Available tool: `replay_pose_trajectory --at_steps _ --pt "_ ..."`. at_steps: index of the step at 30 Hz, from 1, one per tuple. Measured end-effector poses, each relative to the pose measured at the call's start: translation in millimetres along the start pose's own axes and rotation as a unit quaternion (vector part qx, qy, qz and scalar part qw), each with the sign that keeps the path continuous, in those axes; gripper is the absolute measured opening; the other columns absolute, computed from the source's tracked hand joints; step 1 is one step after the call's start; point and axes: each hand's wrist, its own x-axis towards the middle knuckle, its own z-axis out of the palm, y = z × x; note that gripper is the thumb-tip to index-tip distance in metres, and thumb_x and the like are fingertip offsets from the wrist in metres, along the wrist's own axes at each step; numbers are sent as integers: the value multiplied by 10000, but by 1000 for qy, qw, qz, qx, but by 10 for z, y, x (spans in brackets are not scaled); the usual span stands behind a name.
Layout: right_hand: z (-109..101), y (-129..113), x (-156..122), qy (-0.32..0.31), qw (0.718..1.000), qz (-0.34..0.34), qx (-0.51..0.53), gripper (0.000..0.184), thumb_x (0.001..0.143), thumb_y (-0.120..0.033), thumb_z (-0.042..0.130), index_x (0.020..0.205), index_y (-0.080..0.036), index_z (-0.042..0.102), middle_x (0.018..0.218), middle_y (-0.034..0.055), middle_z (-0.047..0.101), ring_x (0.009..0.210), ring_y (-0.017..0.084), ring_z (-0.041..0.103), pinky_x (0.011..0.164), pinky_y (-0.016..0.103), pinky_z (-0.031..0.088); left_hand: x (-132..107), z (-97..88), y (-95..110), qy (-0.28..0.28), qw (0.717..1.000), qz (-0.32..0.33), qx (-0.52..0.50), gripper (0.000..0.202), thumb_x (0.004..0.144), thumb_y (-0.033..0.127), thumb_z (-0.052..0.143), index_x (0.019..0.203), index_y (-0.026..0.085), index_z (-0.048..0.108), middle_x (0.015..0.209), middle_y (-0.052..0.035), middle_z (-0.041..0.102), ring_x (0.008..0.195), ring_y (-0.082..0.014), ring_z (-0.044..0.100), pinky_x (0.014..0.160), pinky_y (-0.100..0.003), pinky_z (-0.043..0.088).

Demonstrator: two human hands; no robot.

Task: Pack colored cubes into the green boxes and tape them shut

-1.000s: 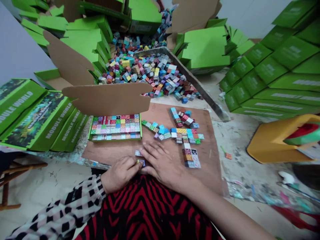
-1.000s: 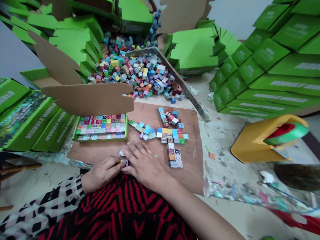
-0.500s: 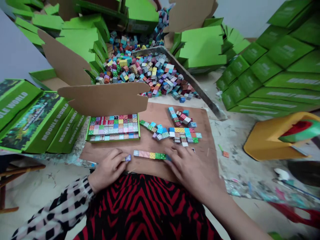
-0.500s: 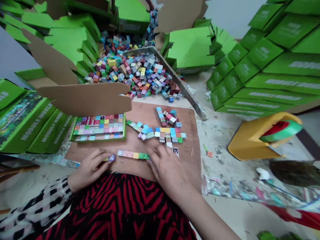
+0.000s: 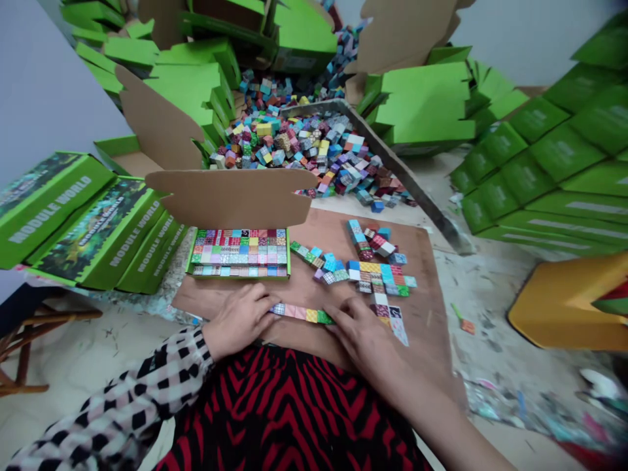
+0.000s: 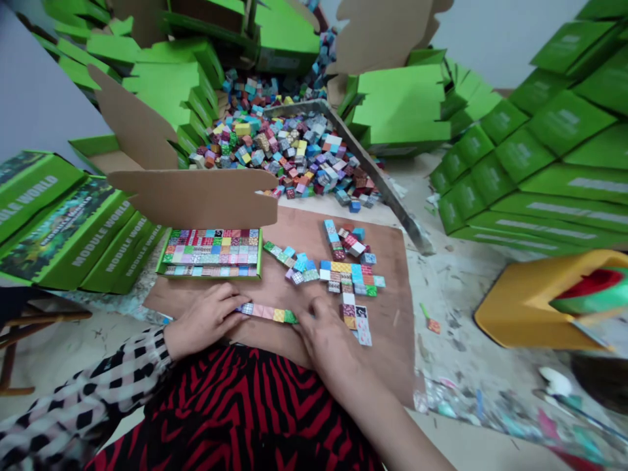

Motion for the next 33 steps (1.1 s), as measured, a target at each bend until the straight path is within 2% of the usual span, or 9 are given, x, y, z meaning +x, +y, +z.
replay_pose_trajectory --at_steps 3,6,10,12,15,18,24,28,33 --pt "1 21 -1 7 1000 -21 -5 297 948 -255 411 1077 -170 665 889 98 557 735 188 588 654 317 533 16 13 36 -7 1000 16 24 245 944 296 452 1059 172 629 918 -56 594 823 -203 535 754 -349 496" --pt "-29 16 21 8 998 -55 -7 320 961 -253 371 993 -182 681 812 77 557 679 179 585 607 303 522 -8 -13 61 4 999 33 37 257 950 290 431 1059 158 623 883 -50 600 776 -194 525 725 -335 490" --pt "-168 -112 141 24 997 -73 -19 304 956 -246 374 952 -213 677 814 78 561 751 196 592 671 319 519 -93 -229 50 39 998 26 51 261 951 267 420 1082 148 613 887 -61 592 801 -199 525 726 -335 491" --pt "-261 -227 267 30 997 -67 -30 277 945 -233 393 992 -227 666 838 82 563 793 216 583 706 345 507 -134 -397 -15 54 996 18 63 262 948 246 418 1108 149 601 943 -76 584 852 -203 532 763 -349 493" --pt "-383 -428 548 6 997 -66 -49 280 933 -204 412 1113 -234 625 910 84 570 783 209 566 683 334 484 -178 -628 -201 77 993 -21 83 266 928 230 435 1133 171 595 1034 -94 538 870 -194 541 763 -349 498" --pt "-444 -612 882 -34 994 -67 -74 292 931 -177 419 1150 -209 610 952 95 570 785 200 548 668 315 452 -206 -760 -432 89 990 -53 94 239 910 253 476 1088 178 617 981 -80 500 837 -190 538 716 -335 500" --pt "-408 -735 1340 -99 990 -73 -68 228 927 -212 450 1006 -182 661 923 92 571 769 187 533 664 309 397 -223 -757 -740 84 987 -94 97 235 892 284 535 1068 170 639 964 -75 494 840 -192 549 727 -330 490" --pt "-362 -701 1391 -110 988 -81 -68 235 915 -203 462 1041 -189 660 920 83 571 760 182 543 663 307 395 -204 -723 -802 75 985 -98 118 244 879 294 554 1067 171 648 948 -79 529 844 -205 557 720 -332 465" --pt "-305 -678 1358 -69 990 -103 -71 234 905 -214 465 1019 -211 669 867 66 582 696 166 549 593 291 399 -230 -745 -817 54 983 -84 153 241 882 319 557 1075 201 641 951 -68 584 881 -217 577 761 -362 407"
